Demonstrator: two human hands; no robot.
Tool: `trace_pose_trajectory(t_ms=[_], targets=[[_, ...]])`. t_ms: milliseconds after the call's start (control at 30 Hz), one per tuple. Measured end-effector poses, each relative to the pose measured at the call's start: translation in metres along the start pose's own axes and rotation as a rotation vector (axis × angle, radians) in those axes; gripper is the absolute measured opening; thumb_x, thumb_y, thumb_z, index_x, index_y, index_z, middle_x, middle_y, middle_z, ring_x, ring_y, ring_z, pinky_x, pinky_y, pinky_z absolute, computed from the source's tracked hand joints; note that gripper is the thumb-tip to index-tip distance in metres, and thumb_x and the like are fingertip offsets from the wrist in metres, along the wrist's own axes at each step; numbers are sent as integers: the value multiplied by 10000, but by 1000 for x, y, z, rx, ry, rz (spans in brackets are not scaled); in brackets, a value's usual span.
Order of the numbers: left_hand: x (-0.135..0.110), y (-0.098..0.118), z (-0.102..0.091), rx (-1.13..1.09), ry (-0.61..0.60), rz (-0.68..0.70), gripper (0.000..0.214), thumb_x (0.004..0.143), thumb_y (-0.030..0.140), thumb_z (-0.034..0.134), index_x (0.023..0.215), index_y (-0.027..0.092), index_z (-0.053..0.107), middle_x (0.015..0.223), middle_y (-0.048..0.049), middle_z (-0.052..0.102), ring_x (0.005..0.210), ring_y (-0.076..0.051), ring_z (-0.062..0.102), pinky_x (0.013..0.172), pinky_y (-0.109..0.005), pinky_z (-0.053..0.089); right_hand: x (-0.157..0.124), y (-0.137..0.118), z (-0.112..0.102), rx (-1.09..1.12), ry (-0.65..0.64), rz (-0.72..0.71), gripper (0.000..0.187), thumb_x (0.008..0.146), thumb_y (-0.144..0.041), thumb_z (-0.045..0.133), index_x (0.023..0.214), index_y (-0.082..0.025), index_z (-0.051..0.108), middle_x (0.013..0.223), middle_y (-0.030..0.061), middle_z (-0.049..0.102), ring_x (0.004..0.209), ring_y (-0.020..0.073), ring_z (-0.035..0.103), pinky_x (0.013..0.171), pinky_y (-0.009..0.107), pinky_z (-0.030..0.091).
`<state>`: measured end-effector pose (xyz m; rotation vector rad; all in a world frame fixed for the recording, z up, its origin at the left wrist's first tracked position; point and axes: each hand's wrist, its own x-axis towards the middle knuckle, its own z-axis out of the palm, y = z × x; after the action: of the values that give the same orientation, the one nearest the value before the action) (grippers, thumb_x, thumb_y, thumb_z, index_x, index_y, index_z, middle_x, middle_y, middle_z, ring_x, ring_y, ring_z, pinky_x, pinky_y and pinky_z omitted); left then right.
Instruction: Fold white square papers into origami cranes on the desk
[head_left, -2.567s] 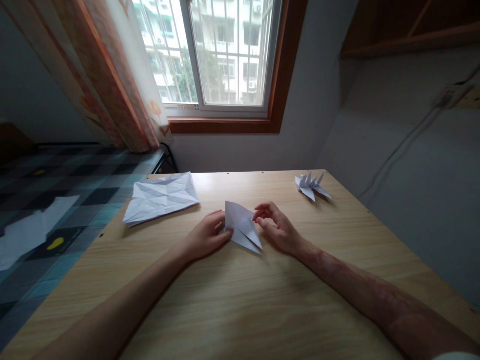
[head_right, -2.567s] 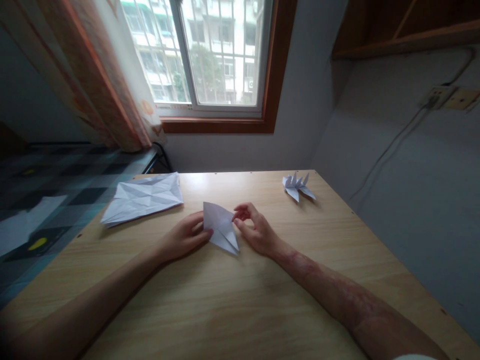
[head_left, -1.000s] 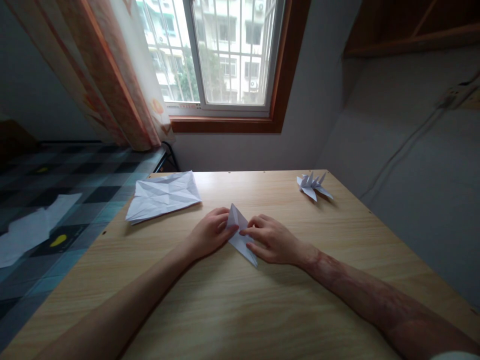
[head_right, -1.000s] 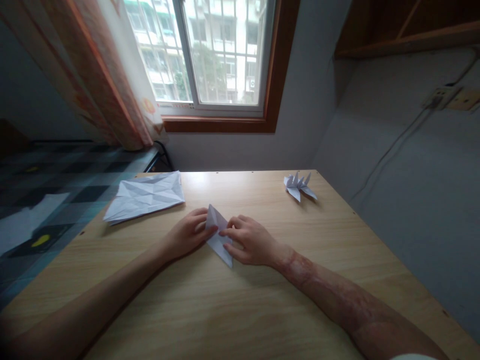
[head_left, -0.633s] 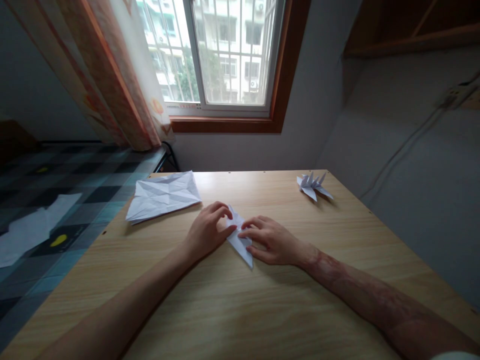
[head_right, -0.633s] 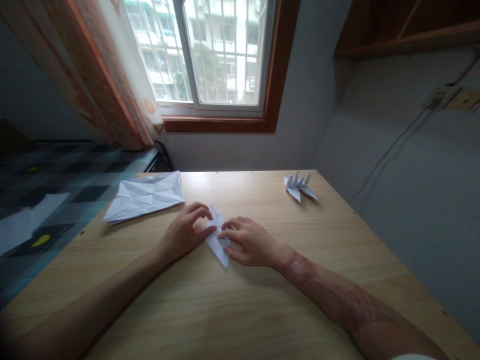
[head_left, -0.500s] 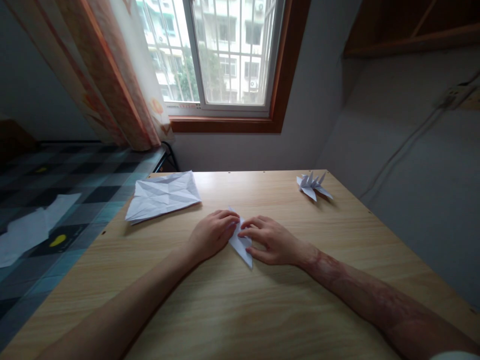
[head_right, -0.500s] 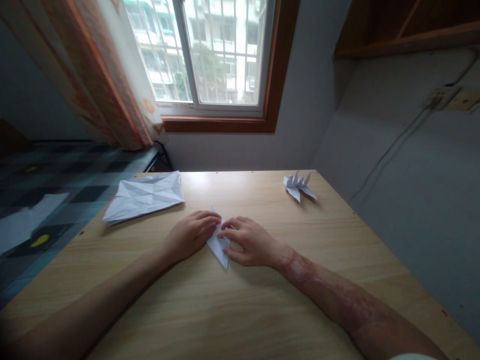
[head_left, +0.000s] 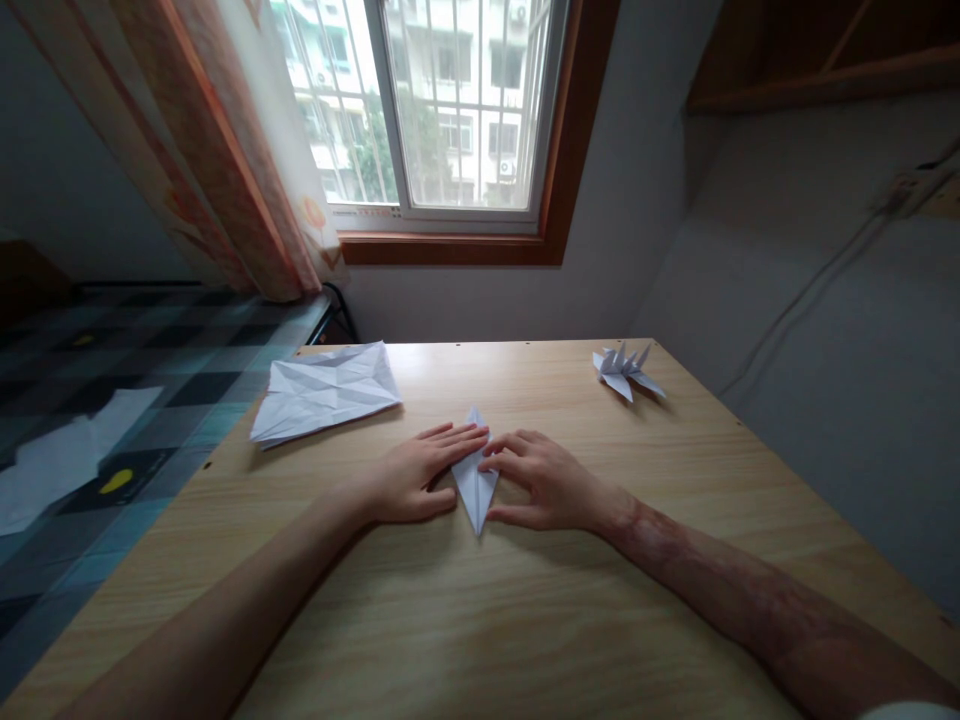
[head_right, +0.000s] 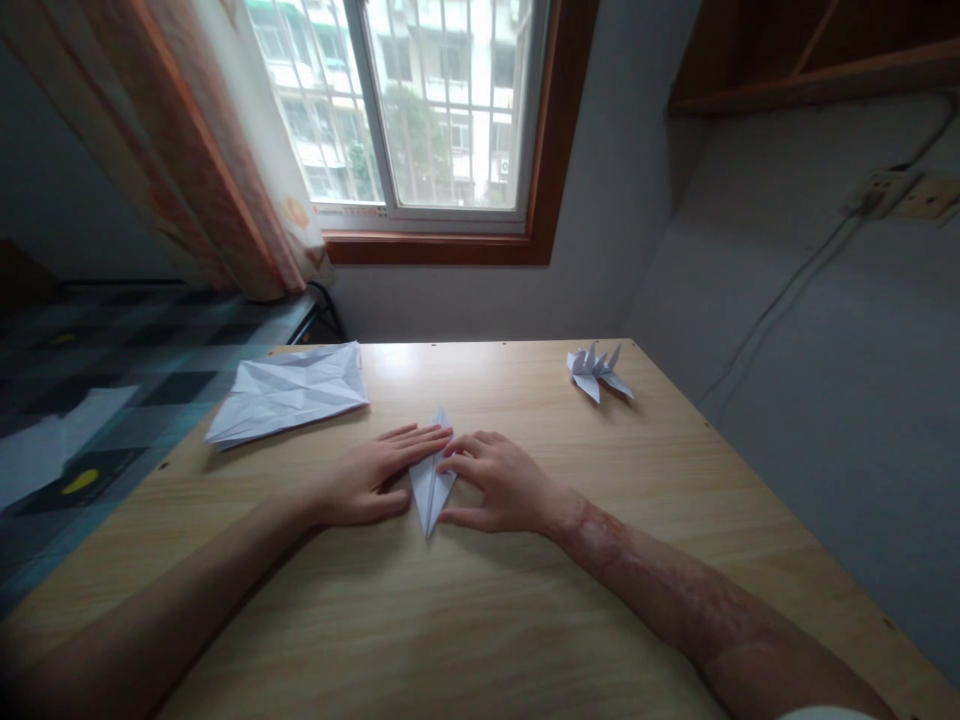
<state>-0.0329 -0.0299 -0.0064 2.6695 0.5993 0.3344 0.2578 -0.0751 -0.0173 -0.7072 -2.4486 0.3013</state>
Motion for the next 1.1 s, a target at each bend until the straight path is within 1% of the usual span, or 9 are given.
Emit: trace_pose_trajectory(t_ms=[100, 367, 433, 533, 600, 733, 867, 967, 1100], targets=[[0, 3, 0, 3, -2, 15, 1010, 873, 268, 760, 1776, 339, 312, 1821, -75, 354, 1677, -345, 377, 1414, -564, 237, 0, 1, 1, -12, 8, 5, 505, 959, -574, 833, 1320, -247, 697, 1380, 135, 720, 1289, 323, 681, 1129, 500, 537], [1, 6, -1, 2, 43, 16, 846, 968, 294, 729, 1741, 379, 396, 1777, -53, 444, 1637, -323, 456, 1402, -558, 285, 0, 1, 1, -25, 11, 17, 460, 980, -545, 814, 1304, -243, 691, 1346, 136, 731, 1228, 320, 690, 1088, 500, 549], [1, 6, 0, -6, 65, 12, 762, 1013, 293, 694, 1722, 396, 434, 1759, -38, 475, 1624, -308, 478, 1398, -548, 302, 1, 1, 0, -17, 15, 12, 515, 949, -569, 843, 1317, -245, 684, 1356, 142, 727, 1233, 326, 690, 1091, 507, 548], [3, 5, 3, 10, 100, -22, 617, 1085, 292, 620, 1680, 405, 505, 1730, -25, 521, 1608, -280, 505, 1392, -537, 325, 1, 1, 1, -6, 16, 0, 670, 879, -634, 890, 1374, -247, 658, 1403, 153, 713, 1271, 345, 681, 1115, 523, 538], [3, 5, 4, 26, 111, -43, 557, 1121, 293, 570, 1665, 405, 529, 1724, -20, 531, 1608, -265, 505, 1392, -534, 328, 0, 1, 1, -8, 14, 3, 703, 874, -639, 892, 1402, -247, 644, 1413, 155, 712, 1286, 349, 677, 1128, 527, 532], [3, 5, 5, 44, 90, -38, 582, 1124, 312, 564, 1693, 405, 483, 1747, -24, 496, 1626, -275, 479, 1393, -551, 323, 0, -1, 1, -27, 21, 17, 592, 926, -599, 857, 1358, -245, 661, 1403, 150, 715, 1281, 339, 678, 1122, 518, 537], [1, 4, 4, 33, 87, -12, 700, 1055, 256, 624, 1715, 402, 445, 1760, -31, 474, 1629, -298, 472, 1390, -557, 331, 0, -1, 1, -34, 22, 11, 522, 948, -560, 843, 1333, -251, 672, 1373, 148, 721, 1263, 336, 685, 1111, 517, 542], [0, 3, 4, 29, 89, -3, 761, 1007, 212, 625, 1727, 367, 432, 1766, -48, 469, 1631, -308, 468, 1390, -542, 338, 0, -1, 1, -35, 15, 10, 484, 962, -524, 830, 1328, -248, 675, 1353, 142, 728, 1243, 331, 693, 1102, 513, 548], [-1, 4, 4, 5, 111, 4, 630, 1060, 215, 522, 1682, 317, 508, 1733, -70, 521, 1597, -306, 515, 1365, -511, 389, 1, -1, 0, -45, 1, 22, 382, 1008, -452, 779, 1314, -244, 683, 1347, 134, 734, 1233, 321, 692, 1101, 506, 549]])
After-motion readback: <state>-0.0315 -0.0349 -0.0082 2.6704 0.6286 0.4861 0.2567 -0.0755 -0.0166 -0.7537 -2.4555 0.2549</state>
